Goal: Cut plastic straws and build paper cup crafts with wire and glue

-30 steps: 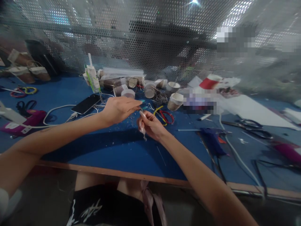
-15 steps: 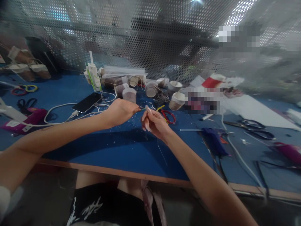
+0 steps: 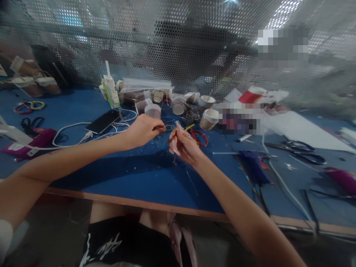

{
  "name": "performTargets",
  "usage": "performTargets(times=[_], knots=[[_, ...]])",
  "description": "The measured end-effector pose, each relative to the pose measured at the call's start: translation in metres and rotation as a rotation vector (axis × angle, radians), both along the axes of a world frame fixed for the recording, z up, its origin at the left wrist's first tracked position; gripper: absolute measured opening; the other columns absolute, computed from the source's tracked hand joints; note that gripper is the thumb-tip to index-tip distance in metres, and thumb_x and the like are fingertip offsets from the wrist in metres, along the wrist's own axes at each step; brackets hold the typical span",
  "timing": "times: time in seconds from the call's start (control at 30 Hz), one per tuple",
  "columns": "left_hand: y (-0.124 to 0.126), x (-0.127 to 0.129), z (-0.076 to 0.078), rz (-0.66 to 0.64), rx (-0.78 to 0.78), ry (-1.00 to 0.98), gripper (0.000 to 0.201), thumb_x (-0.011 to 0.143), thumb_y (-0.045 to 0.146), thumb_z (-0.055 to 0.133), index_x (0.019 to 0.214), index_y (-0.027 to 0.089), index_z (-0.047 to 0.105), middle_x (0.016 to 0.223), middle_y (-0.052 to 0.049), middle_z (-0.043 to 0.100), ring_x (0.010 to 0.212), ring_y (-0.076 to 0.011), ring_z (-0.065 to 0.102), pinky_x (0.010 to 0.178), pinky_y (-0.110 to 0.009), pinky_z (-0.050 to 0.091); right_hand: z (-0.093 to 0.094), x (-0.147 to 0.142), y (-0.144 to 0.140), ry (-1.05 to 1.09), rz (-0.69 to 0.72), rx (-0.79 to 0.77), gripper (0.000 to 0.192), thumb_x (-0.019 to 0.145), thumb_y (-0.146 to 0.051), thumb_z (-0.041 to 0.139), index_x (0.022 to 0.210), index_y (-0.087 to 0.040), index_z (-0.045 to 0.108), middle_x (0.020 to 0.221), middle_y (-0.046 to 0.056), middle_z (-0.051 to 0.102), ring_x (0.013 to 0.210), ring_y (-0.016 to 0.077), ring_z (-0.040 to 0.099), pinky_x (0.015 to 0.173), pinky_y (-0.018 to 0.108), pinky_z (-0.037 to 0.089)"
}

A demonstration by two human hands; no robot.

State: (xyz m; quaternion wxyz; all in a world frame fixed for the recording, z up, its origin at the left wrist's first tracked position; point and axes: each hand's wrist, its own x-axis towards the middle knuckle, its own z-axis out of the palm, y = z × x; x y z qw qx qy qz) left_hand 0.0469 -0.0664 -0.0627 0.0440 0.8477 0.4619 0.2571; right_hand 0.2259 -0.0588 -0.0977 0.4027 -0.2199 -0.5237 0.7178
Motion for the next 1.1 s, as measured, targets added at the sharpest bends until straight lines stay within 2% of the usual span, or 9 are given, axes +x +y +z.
performTargets(times=[0.1, 0.2, 0.4, 0.5, 0.63, 0.77, 0.83, 0.93, 1.1], knots=[[0.006, -0.005, 0.002, -0.184, -0.287, -0.189, 0.018, 0.087, 0.021, 0.054, 0.085, 0.012, 0.069, 0.076, -0.005, 0.074, 0.06, -0.0089, 0.066, 0.057, -0.019, 0.051, 0.004, 0.005, 0.002, 0.038, -0.043, -0.061, 0.028, 0.077, -0.042, 0.069, 0.066, -0.019, 0.057, 0.043, -0.011, 0.03, 0.034, 0.0023, 0.016, 0.034, 0.014, 0.025], [0.013, -0.011, 0.003, -0.284, -0.522, -0.305, 0.02, 0.089, 0.025, 0.053, 0.093, 0.013, 0.068, 0.083, -0.007, 0.075, 0.061, -0.0081, 0.068, 0.058, -0.018, 0.053, 0.006, 0.008, 0.005, 0.022, -0.027, -0.111, 0.034, 0.084, -0.043, 0.062, 0.062, -0.018, 0.052, 0.043, -0.01, 0.029, 0.033, 0.0024, 0.014, 0.034, 0.015, 0.024], [0.027, -0.018, 0.0, -0.268, -0.745, -0.572, 0.023, 0.084, 0.028, 0.06, 0.095, 0.008, 0.065, 0.089, -0.01, 0.073, 0.067, -0.0111, 0.07, 0.065, -0.022, 0.057, 0.009, 0.015, 0.006, 0.036, 0.095, -0.122, 0.042, 0.091, -0.04, 0.051, 0.057, -0.018, 0.046, 0.039, -0.01, 0.022, 0.033, 0.0043, 0.014, 0.035, 0.014, 0.027], [0.029, -0.018, -0.001, -0.267, -0.75, -0.556, 0.021, 0.082, 0.03, 0.062, 0.088, 0.009, 0.064, 0.082, -0.008, 0.073, 0.064, -0.011, 0.069, 0.062, -0.021, 0.057, 0.009, 0.018, 0.005, 0.082, 0.128, -0.096, 0.037, 0.091, -0.036, 0.052, 0.059, -0.017, 0.047, 0.04, -0.011, 0.019, 0.035, 0.0044, 0.011, 0.036, 0.011, 0.028], [0.024, -0.015, -0.002, -0.189, -0.513, -0.372, 0.017, 0.084, 0.025, 0.058, 0.089, 0.01, 0.063, 0.077, -0.006, 0.072, 0.063, -0.0116, 0.068, 0.06, -0.021, 0.055, 0.006, 0.017, 0.009, 0.062, 0.13, -0.107, 0.029, 0.085, -0.033, 0.062, 0.063, -0.016, 0.052, 0.042, -0.011, 0.024, 0.034, 0.0026, 0.012, 0.033, 0.009, 0.027], [0.015, -0.012, -0.002, -0.104, 0.075, -0.025, 0.031, 0.082, 0.023, 0.062, 0.111, 0.013, 0.059, 0.096, -0.008, 0.072, 0.086, -0.0169, 0.068, 0.072, -0.026, 0.052, 0.001, 0.014, 0.014, -0.024, 0.15, -0.079, 0.022, 0.081, -0.03, 0.066, 0.067, -0.015, 0.056, 0.037, -0.013, 0.029, 0.026, 0.0006, 0.011, 0.024, 0.01, 0.019], [0.01, -0.011, -0.001, -0.087, 0.271, 0.218, 0.028, 0.088, 0.026, 0.055, 0.112, 0.014, 0.06, 0.093, -0.008, 0.072, 0.085, -0.0185, 0.067, 0.068, -0.027, 0.049, 0.0, 0.012, 0.014, -0.08, 0.155, -0.071, 0.023, 0.081, -0.033, 0.065, 0.068, -0.016, 0.056, 0.034, -0.014, 0.03, 0.023, 0.0005, 0.012, 0.024, 0.01, 0.021], [0.005, -0.01, 0.001, -0.071, 0.403, 0.457, 0.031, 0.095, 0.029, 0.041, 0.094, 0.012, 0.066, 0.074, -0.008, 0.07, 0.071, -0.0174, 0.066, 0.053, -0.024, 0.041, -0.001, 0.01, 0.01, -0.125, 0.142, -0.048, 0.028, 0.08, -0.038, 0.066, 0.068, -0.016, 0.055, 0.033, -0.014, 0.034, 0.023, 0.0001, 0.013, 0.024, 0.01, 0.022], [0.004, -0.009, 0.0, -0.105, 0.523, 0.526, 0.031, 0.091, 0.013, 0.037, 0.075, 0.011, 0.064, 0.063, -0.007, 0.066, 0.062, -0.0149, 0.062, 0.046, -0.025, 0.031, -0.003, 0.005, 0.006, -0.109, 0.136, -0.021, 0.031, 0.075, -0.038, 0.072, 0.063, -0.016, 0.054, 0.035, -0.012, 0.041, 0.024, 0.0, 0.019, 0.024, 0.011, 0.022]])
